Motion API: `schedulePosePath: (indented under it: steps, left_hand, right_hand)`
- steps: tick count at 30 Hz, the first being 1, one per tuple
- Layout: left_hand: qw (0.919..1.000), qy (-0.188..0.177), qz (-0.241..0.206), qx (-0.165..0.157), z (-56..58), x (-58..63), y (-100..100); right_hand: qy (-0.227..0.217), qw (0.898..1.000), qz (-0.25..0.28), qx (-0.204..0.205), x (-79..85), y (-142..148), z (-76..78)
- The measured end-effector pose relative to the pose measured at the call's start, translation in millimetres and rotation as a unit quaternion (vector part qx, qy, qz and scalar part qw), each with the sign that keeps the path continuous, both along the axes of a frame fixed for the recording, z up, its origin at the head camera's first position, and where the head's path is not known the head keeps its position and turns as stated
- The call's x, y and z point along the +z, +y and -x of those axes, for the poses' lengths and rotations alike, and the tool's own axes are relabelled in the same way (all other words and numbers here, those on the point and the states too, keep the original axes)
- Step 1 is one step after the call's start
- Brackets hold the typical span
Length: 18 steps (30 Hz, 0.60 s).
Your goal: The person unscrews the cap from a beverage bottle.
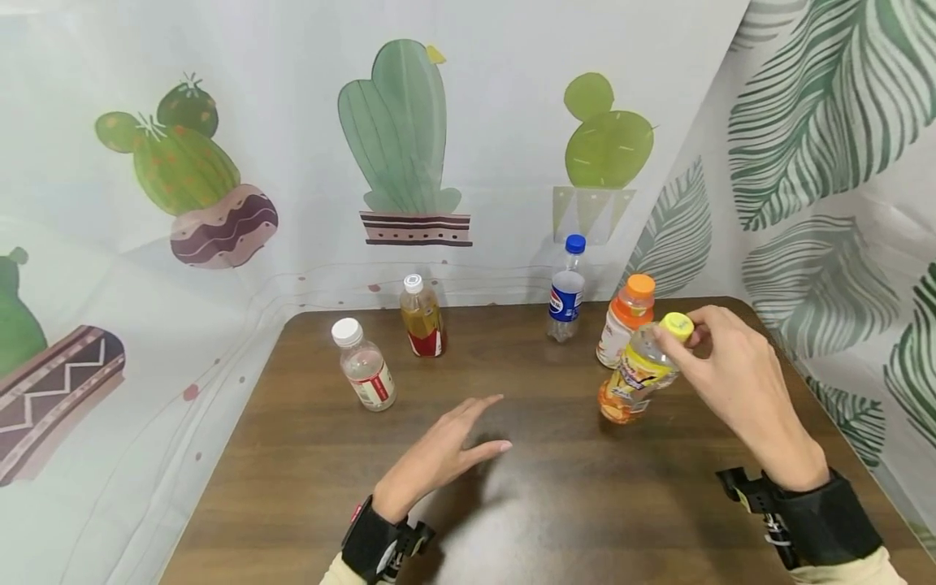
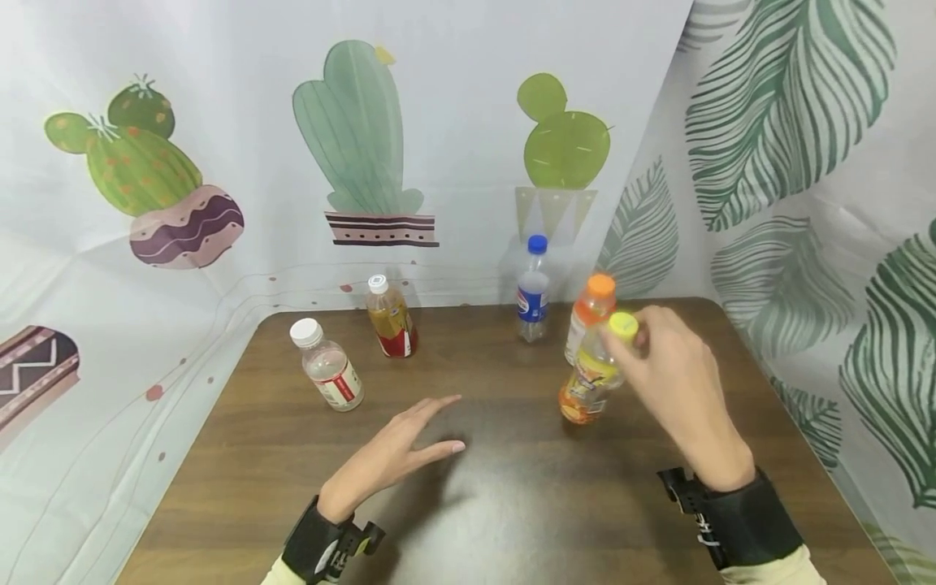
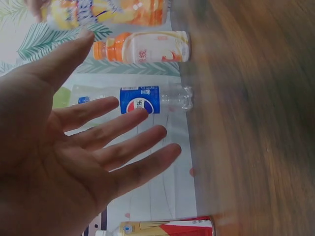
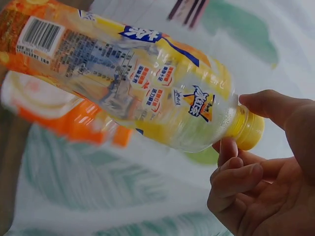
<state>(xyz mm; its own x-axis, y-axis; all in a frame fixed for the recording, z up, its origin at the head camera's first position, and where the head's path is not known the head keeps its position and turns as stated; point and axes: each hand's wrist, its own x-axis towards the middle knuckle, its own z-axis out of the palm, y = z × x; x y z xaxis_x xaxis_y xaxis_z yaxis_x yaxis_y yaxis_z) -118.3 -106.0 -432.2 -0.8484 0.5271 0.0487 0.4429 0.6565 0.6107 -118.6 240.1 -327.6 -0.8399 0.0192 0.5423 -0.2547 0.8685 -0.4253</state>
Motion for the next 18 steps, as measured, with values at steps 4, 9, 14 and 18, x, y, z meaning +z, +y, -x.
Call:
schedulePosePath:
  steps: [4, 9, 14, 18]
  left_hand:
    - [0.9999, 0.004, -0.012, -0.003, -2.4, 3.6, 3]
    - [0.9998, 0.001, -0.020, 0.009, -7.0, 9.1, 6]
    - [0.9989, -0.018, -0.042, 0.010, -9.2, 10.4, 11]
    - [0.9949, -0.029, -0.097, 0.008, -11.3, 7.5, 15]
  right_hand:
    - [0.007, 0.999, -0.006, 0.034, 11.5, -25, -6.5]
    - [0.021, 0.996, -0.014, 0.085, 19.0, -56, -14.8]
    - [0.012, 0.991, -0.008, 0.136, 18.9, -83, -22.1]
    - [-0.007, 0.984, 0.009, 0.178, 14.9, -99, -25.1]
